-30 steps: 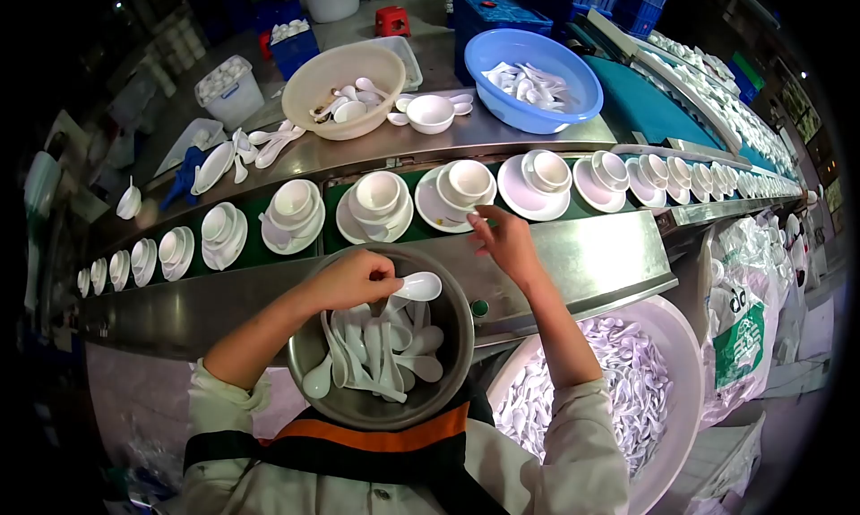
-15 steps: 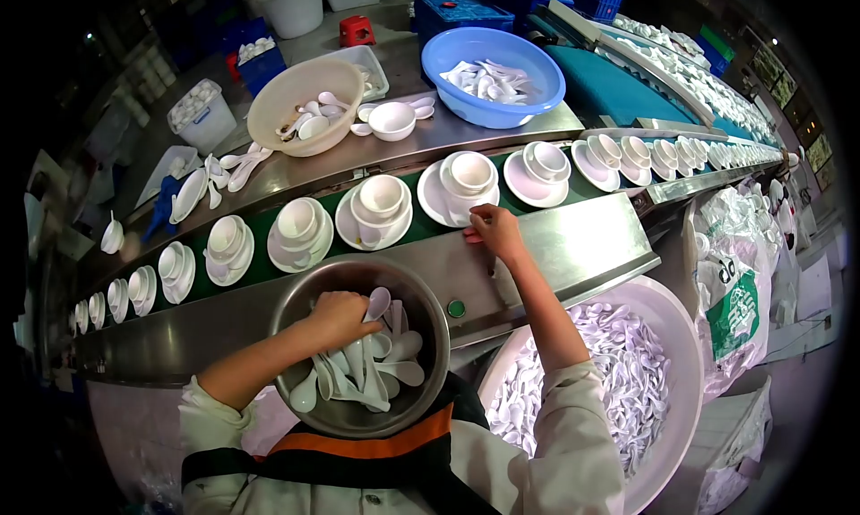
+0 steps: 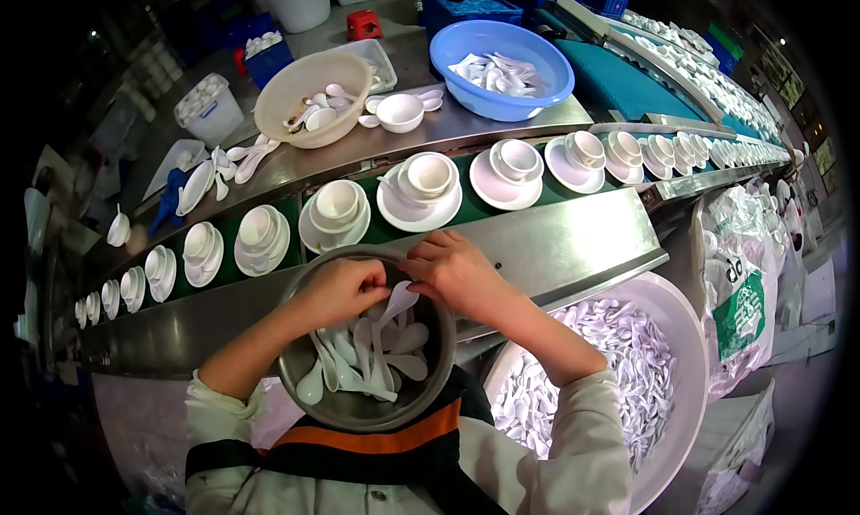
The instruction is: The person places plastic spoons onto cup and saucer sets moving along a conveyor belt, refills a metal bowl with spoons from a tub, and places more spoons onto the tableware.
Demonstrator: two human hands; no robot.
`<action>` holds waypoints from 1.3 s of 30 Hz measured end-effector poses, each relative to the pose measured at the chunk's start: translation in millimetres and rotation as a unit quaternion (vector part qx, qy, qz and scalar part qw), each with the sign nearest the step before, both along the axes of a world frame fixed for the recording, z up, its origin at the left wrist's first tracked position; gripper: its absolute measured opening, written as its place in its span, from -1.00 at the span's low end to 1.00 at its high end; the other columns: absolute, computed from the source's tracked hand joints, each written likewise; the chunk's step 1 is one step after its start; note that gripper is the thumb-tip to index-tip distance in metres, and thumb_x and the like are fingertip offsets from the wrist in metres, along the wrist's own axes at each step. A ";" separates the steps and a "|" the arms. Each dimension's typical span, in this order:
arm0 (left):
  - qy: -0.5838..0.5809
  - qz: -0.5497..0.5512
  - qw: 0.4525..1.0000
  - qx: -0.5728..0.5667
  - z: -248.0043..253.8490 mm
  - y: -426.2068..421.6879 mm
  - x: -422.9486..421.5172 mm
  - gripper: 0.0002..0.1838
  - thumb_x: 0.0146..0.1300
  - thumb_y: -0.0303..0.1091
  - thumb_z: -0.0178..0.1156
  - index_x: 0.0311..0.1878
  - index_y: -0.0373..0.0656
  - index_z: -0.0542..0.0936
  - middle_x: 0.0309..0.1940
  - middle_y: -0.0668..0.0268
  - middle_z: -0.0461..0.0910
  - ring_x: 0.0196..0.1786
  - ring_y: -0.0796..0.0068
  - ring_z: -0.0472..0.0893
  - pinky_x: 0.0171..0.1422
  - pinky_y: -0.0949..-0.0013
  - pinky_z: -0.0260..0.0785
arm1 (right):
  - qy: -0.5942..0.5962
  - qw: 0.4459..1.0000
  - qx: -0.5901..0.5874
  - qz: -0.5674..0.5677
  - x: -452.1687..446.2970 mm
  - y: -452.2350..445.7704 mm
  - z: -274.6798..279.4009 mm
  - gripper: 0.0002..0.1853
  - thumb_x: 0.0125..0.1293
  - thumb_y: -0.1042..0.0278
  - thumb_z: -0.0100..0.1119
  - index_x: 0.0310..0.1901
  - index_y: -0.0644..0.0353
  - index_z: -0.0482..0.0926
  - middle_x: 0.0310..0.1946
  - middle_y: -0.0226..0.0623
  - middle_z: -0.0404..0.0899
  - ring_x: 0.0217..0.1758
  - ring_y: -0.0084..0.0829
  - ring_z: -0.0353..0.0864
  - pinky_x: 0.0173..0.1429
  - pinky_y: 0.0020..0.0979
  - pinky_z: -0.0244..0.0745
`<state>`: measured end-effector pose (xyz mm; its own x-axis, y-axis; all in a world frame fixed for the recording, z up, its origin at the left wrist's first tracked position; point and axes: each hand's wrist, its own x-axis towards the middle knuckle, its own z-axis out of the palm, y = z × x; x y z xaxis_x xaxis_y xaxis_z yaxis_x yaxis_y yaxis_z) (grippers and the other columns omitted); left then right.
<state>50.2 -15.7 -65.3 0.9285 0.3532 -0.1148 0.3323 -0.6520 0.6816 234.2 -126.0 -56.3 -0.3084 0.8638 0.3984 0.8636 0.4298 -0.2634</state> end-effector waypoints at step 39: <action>0.100 0.050 0.993 0.035 7.2 15.1 -12.7 -0.58 0.17 0.00 0.11 -0.34 -0.27 0.53 -0.49 0.20 0.57 -0.47 0.27 0.56 -0.29 0.21 0.41 | 0.296 0.889 -0.068 -0.342 75.5 40.9 -64.1 -0.83 0.23 0.38 0.09 -0.25 0.27 0.60 -0.48 -0.21 0.62 -0.48 -0.43 0.60 -0.36 -0.44 0.51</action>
<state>37.5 -0.6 -58.1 0.8497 0.4560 -0.2645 0.5214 -0.6528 0.5496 309.7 -85.1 -120.4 0.5373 0.8211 0.1925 0.6031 -0.2146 -0.7683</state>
